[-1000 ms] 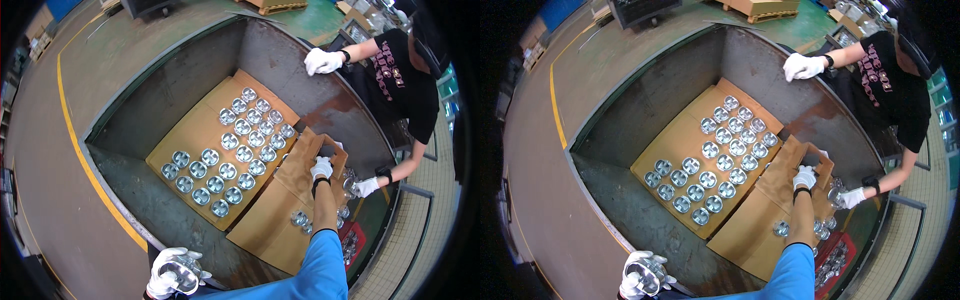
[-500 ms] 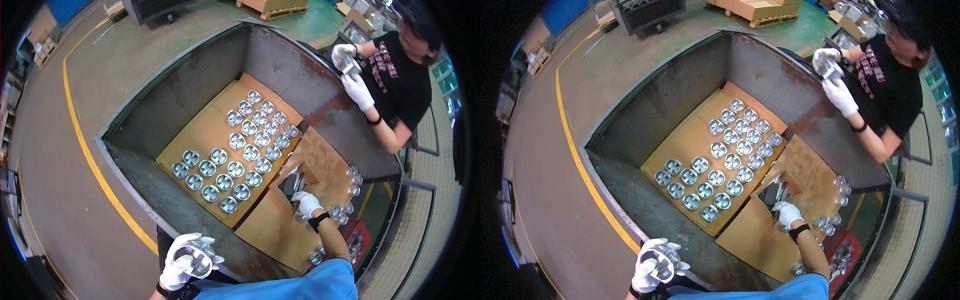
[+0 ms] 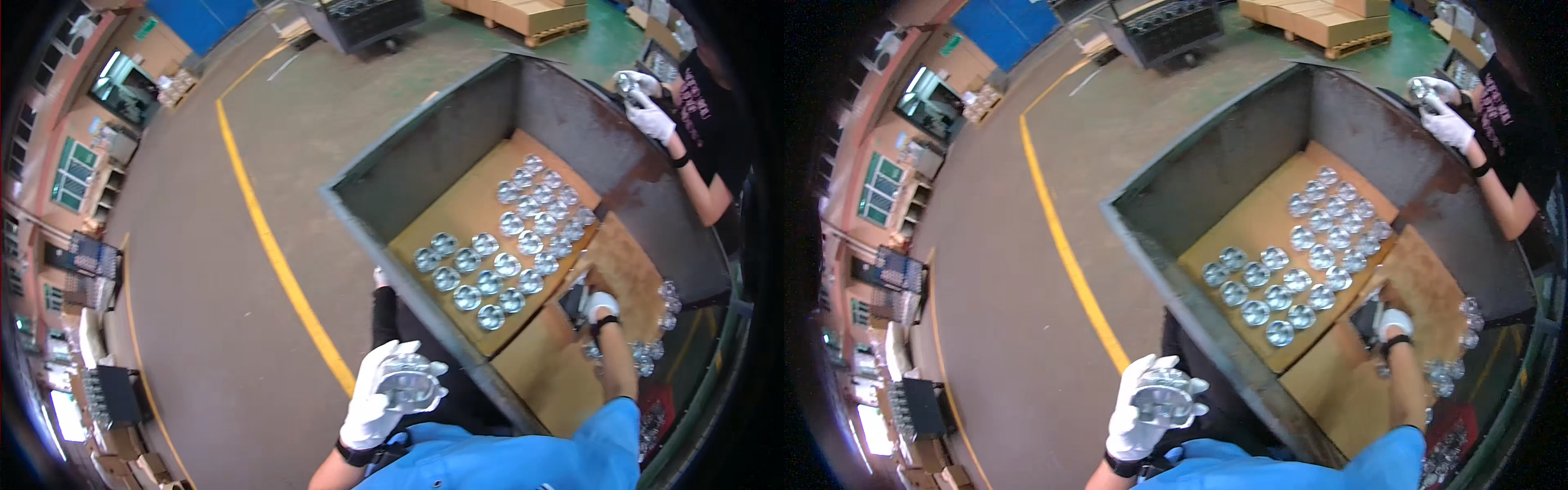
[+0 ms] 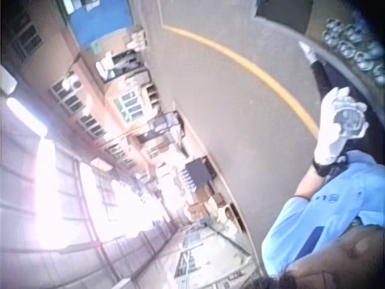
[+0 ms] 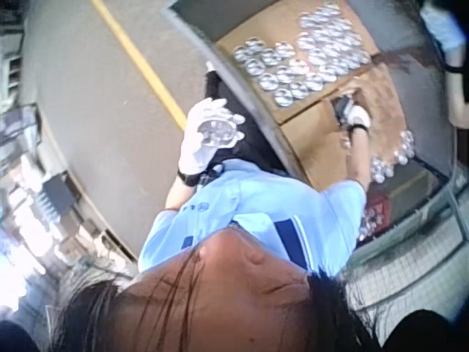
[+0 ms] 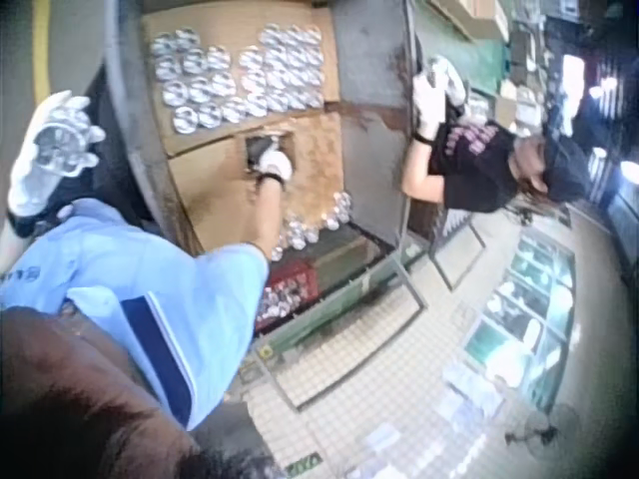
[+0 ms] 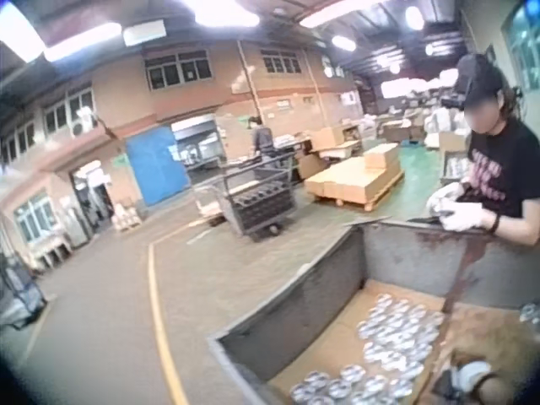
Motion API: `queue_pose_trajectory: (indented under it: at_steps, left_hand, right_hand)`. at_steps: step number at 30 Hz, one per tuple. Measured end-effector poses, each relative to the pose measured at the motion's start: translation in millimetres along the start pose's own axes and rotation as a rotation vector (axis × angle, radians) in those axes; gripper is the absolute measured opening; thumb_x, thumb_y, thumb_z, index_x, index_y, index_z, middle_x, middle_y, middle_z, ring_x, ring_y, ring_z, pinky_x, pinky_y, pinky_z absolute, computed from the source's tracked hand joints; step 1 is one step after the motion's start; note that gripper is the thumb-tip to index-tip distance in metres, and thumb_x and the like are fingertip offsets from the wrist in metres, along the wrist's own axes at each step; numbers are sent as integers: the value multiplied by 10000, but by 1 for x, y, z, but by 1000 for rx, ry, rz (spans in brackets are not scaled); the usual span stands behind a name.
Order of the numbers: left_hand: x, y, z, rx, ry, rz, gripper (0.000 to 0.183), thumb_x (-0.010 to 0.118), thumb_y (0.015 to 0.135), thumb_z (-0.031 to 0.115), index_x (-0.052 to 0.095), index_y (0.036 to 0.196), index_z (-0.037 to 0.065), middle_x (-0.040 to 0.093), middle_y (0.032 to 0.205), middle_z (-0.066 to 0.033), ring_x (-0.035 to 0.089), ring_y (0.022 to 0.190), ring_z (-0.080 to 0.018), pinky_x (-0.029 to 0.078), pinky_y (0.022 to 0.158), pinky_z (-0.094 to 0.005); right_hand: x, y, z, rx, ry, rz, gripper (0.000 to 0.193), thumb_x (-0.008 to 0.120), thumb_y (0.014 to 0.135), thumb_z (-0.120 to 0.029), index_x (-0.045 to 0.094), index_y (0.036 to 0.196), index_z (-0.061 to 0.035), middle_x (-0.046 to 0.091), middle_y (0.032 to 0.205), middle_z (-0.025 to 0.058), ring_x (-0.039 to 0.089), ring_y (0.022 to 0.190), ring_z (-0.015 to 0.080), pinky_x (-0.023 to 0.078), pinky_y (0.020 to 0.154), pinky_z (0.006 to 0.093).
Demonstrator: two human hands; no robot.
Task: Inspecting metal pistons for quality and arranging them in a container on a factory floor.
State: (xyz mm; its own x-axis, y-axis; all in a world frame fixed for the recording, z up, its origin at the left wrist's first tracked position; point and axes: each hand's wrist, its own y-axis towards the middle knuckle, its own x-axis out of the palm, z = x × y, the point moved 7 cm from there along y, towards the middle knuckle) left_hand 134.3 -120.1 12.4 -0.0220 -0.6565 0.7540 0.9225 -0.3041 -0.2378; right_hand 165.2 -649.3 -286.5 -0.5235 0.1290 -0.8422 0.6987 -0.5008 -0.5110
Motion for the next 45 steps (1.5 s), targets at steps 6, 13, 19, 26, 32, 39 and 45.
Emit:
queue_pose_trajectory:
  at_steps: [6, 13, 19, 26, 32, 39, 45]
  left_hand:
    - [-22, -28, 26, 127, 63, -59, 801, 743, 813, 388, 327, 1443, 120, 384, 1480, -156, 516, 1210, -465, 561, 843, -521]
    - [-55, -48, 9, 22, -19, -88, 951, 432, 775, 845, 436, 1369, 102, 535, 1323, -252, 659, 868, -434, 553, 527, -334]
    - [-66, -78, 19, -1, -262, -187, 902, 452, 820, 792, 420, 1422, 121, 482, 1365, -294, 629, 979, -474, 587, 611, -377]
    - [-72, -117, 22, -3, -287, -37, 640, 425, 948, 641, 486, 1373, 166, 526, 1316, -282, 635, 1035, -247, 544, 728, -349]
    - [-78, -112, 19, -32, -417, -103, 771, 313, 910, 748, 562, 1301, 132, 645, 1044, -271, 662, 896, -288, 554, 655, -324]
    - [-70, -108, 18, -111, -562, -50, 813, 306, 908, 751, 622, 1228, 74, 657, 957, -286, 664, 733, -373, 546, 554, -385]
    - [-69, -101, 11, -97, -605, -91, 773, 351, 919, 713, 616, 1198, 43, 671, 954, -232, 655, 687, -381, 519, 488, -372]
  right_hand:
    - [-78, -106, -6, -93, 1385, -122, 598, 497, 879, 32, 376, 1459, -50, 540, 722, 26, 550, 616, 138, 488, 580, 253]
    - [-222, -314, -139, -540, 1596, -33, 580, 518, 938, -63, 322, 1474, 45, 468, 721, -22, 402, 501, 27, 318, 420, 159]
    - [-243, -414, -246, -1105, 1553, -239, 682, 487, 949, -49, 159, 1547, -50, 654, 913, 132, 526, 562, 93, 436, 501, 202]
    - [-255, -477, -300, -1644, 668, -112, 445, 643, 849, 9, 611, 1292, -21, 641, 854, 45, 565, 660, 132, 466, 605, 251]
    - [-236, -498, -290, -1687, 260, -83, 385, 685, 856, -134, 670, 1240, -162, 657, 801, 50, 625, 664, 206, 509, 592, 292]
    - [-235, -492, -285, -1655, 274, -106, 442, 693, 836, -121, 641, 1275, -133, 669, 809, 68, 638, 660, 218, 508, 581, 299]
    - [-240, -500, -285, -1639, 227, 277, 476, 703, 794, -95, 634, 1265, -82, 650, 776, 44, 616, 620, 210, 493, 561, 302]
